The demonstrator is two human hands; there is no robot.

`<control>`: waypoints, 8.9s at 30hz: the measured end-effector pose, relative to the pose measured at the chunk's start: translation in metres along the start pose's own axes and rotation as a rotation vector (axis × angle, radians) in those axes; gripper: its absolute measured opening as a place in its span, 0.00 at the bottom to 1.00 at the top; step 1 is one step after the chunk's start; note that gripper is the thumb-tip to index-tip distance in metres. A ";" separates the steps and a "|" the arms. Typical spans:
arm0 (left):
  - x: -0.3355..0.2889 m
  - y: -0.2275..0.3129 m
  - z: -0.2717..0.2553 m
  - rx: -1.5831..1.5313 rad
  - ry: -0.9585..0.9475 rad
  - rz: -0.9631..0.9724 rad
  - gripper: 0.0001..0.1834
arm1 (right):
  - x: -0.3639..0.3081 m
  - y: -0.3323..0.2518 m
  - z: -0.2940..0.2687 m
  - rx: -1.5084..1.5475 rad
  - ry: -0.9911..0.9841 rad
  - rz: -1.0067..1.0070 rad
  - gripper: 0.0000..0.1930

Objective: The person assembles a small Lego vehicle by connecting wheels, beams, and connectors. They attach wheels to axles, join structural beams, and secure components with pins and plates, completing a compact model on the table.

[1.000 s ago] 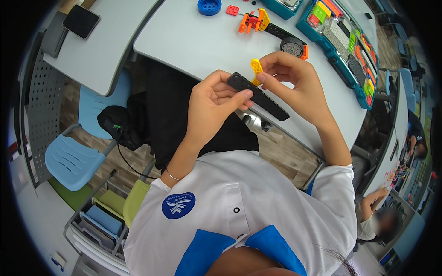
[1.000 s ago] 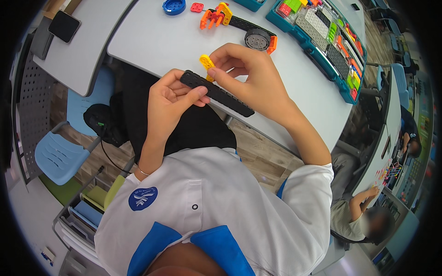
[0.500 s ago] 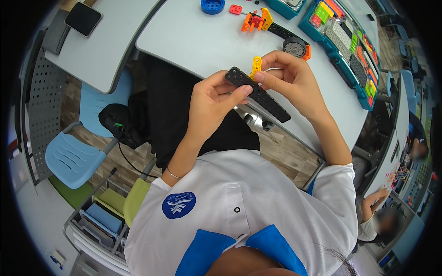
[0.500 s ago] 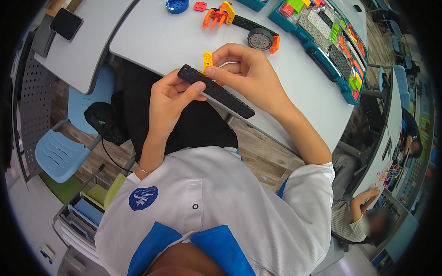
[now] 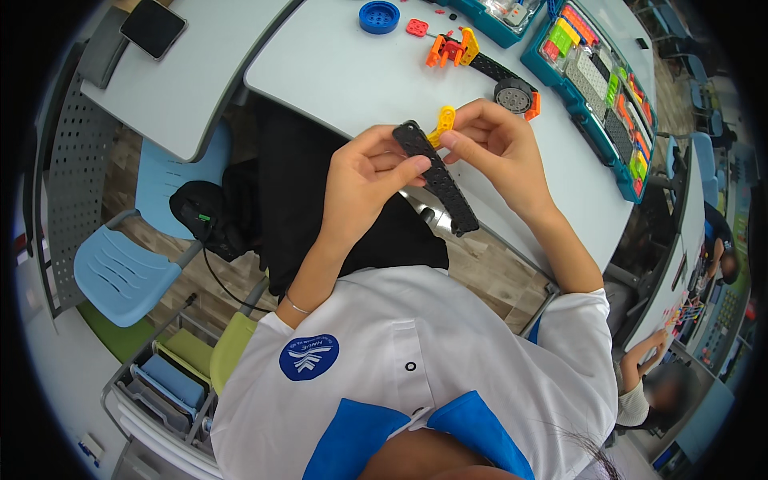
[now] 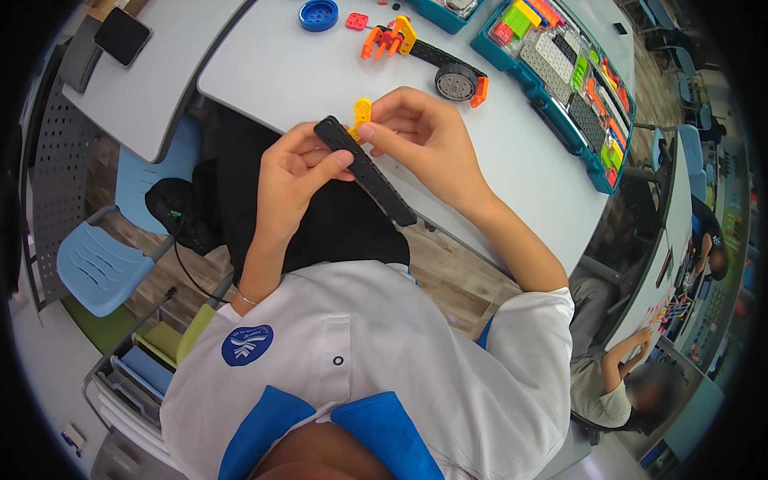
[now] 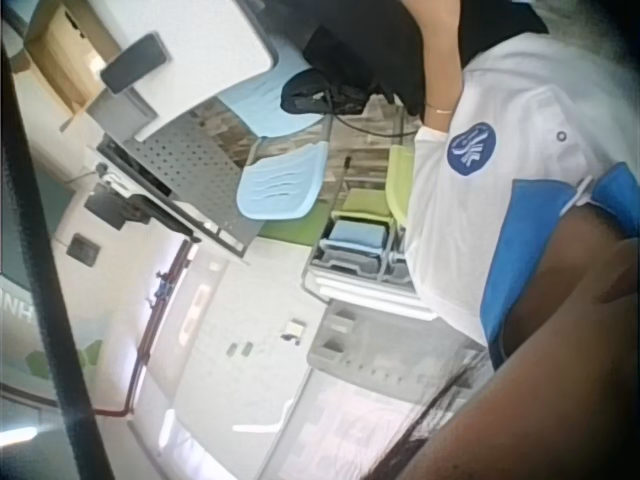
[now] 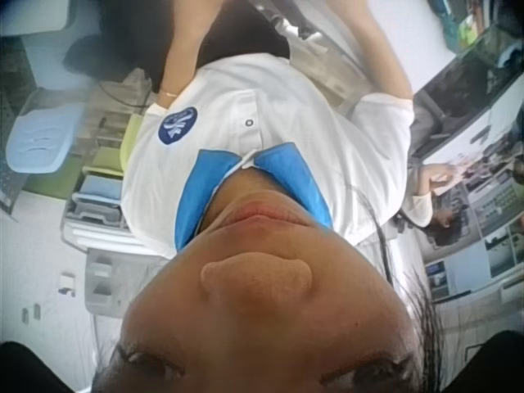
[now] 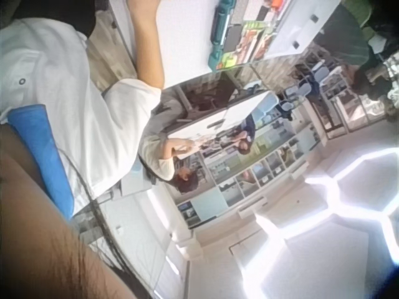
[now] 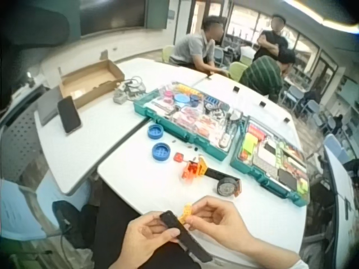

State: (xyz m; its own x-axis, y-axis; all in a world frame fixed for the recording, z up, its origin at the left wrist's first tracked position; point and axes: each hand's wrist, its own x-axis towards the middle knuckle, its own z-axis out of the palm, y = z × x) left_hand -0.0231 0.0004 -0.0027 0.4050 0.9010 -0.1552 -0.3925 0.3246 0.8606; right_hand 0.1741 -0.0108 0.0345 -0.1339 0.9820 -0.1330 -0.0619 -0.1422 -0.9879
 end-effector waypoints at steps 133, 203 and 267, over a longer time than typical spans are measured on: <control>0.005 0.026 0.028 -0.086 0.034 0.266 0.10 | 0.047 -0.037 0.000 0.239 -0.399 0.219 0.15; 0.009 0.019 0.020 -0.218 0.145 0.300 0.14 | 0.061 -0.024 0.002 0.007 -0.292 0.149 0.13; 0.006 0.026 0.016 -0.303 0.090 0.331 0.09 | 0.073 -0.080 -0.006 -0.613 -0.558 -0.344 0.06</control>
State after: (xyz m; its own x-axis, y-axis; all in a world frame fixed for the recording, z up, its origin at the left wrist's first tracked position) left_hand -0.0174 0.0093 0.0265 0.1486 0.9876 0.0511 -0.7180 0.0723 0.6922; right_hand 0.1754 0.0729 0.1033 -0.6766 0.7321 0.0790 0.3298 0.3973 -0.8564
